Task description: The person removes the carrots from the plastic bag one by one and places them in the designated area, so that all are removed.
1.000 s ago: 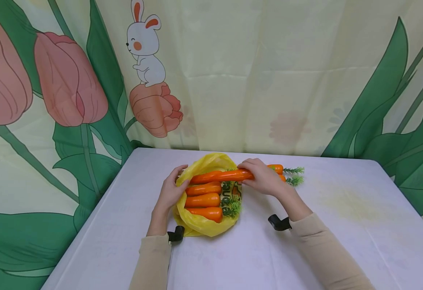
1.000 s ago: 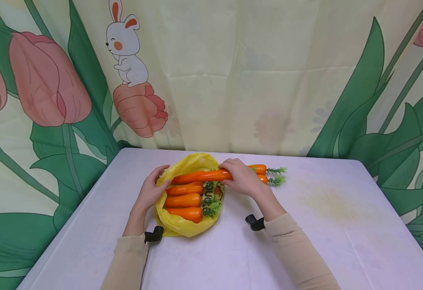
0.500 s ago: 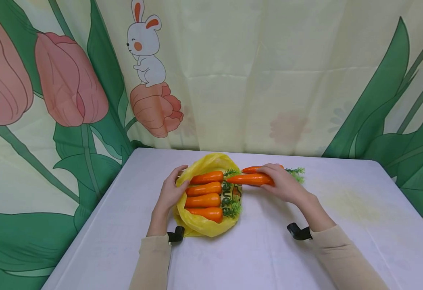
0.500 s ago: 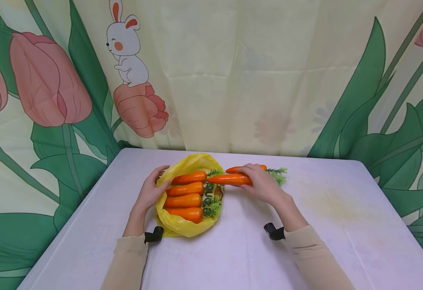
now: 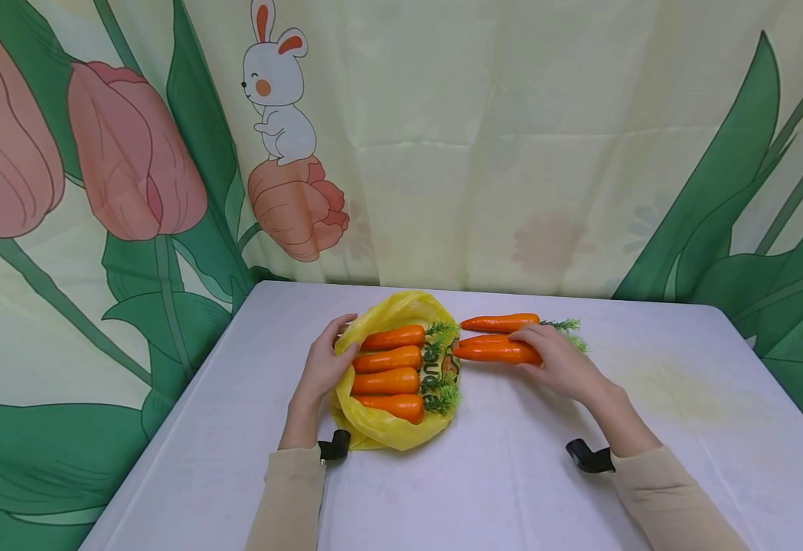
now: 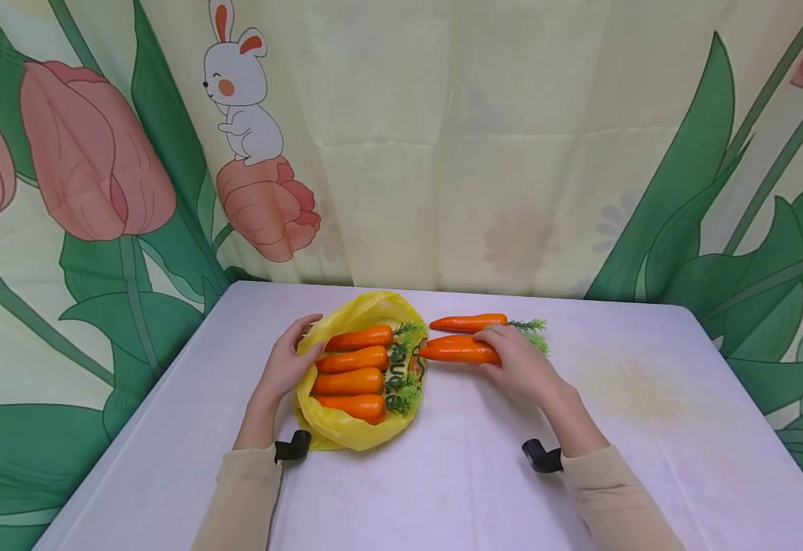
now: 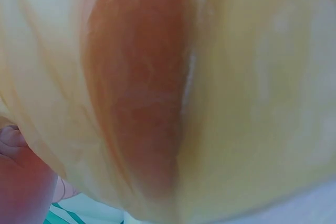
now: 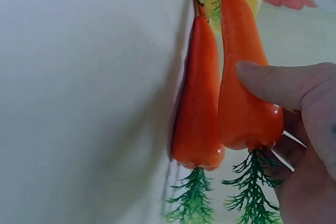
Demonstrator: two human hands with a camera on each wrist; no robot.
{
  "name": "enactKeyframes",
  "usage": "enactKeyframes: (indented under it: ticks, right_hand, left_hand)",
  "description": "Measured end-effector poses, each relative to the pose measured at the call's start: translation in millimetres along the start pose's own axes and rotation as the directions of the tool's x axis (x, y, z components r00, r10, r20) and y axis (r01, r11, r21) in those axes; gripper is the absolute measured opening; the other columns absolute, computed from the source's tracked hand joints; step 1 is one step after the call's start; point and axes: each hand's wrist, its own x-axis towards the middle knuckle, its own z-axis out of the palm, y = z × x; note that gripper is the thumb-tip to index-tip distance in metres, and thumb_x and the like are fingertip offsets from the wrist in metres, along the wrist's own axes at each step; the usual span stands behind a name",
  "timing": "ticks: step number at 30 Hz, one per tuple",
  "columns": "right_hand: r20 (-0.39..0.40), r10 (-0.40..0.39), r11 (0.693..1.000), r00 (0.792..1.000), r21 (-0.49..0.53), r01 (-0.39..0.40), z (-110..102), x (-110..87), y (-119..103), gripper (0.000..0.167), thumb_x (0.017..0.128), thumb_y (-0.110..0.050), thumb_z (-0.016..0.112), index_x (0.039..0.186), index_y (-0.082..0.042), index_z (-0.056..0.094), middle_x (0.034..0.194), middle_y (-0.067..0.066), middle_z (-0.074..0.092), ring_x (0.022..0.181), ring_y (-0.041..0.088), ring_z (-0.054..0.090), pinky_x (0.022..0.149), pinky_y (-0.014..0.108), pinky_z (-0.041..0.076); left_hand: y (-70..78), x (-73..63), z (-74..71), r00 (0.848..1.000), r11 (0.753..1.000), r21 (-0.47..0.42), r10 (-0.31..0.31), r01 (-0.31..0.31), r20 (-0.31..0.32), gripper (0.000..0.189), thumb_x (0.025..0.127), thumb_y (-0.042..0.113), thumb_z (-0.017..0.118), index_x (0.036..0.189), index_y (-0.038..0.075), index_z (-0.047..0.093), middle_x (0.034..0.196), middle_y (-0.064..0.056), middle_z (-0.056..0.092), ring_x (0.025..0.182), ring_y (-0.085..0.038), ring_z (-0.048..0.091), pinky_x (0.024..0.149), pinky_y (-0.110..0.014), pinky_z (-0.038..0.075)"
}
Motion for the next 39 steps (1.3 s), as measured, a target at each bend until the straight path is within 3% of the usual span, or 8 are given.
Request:
enactKeyframes:
  ticks: [15,23,30,39]
  right_hand:
    - [0.044,0.030,0.999,0.999,-0.023,-0.029,14.2,-12.7,3.9,0.039,0.087,-0.006,0.074,0.125,-0.006,0.065,0.128,0.014,0.060,0.121,0.038,0.049,0.101,0.057,0.040]
    - [0.038,0.017,1.000,0.999,-0.012,-0.017,18.2,-14.6,4.1,0.032,0.086,-0.004,0.077,0.115,-0.011,0.066,0.119,0.007,0.064,0.116,0.034,0.055,0.098,0.055,0.044]
    - [0.057,0.050,0.996,0.997,-0.075,-0.045,16.7,-16.4,4.1,0.042,0.085,-0.005,0.080,0.124,-0.001,0.065,0.127,0.017,0.061,0.120,0.041,0.053,0.100,0.059,0.043]
    - [0.048,0.072,0.995,0.996,-0.067,-0.068,10.8,-20.7,3.9,0.042,0.084,-0.005,0.080,0.124,-0.003,0.065,0.127,0.017,0.060,0.120,0.040,0.051,0.100,0.060,0.042]
  left_hand:
    - [-1.1,-0.2,-0.1,1.000,1.000,-0.008,0.006,-0.006,0.002,0.052,0.097,0.004,0.064,0.146,0.009,0.050,0.125,-0.012,0.059,0.106,-0.029,0.058,0.095,-0.045,0.050]
    - [-1.5,0.1,0.1,1.000,1.000,-0.011,0.012,-0.012,-0.001,0.052,0.096,0.003,0.064,0.146,0.009,0.051,0.124,-0.012,0.059,0.106,-0.029,0.058,0.095,-0.045,0.050]
    - [-1.4,0.6,0.0,1.000,1.000,-0.003,0.019,-0.019,-0.002,0.052,0.096,0.004,0.064,0.146,0.009,0.051,0.123,-0.012,0.059,0.105,-0.029,0.058,0.093,-0.044,0.051]
    - [-1.4,0.6,1.4,1.000,1.000,-0.005,0.009,-0.009,0.002,0.052,0.097,0.005,0.064,0.147,0.011,0.050,0.124,-0.012,0.059,0.105,-0.028,0.057,0.093,-0.043,0.052]
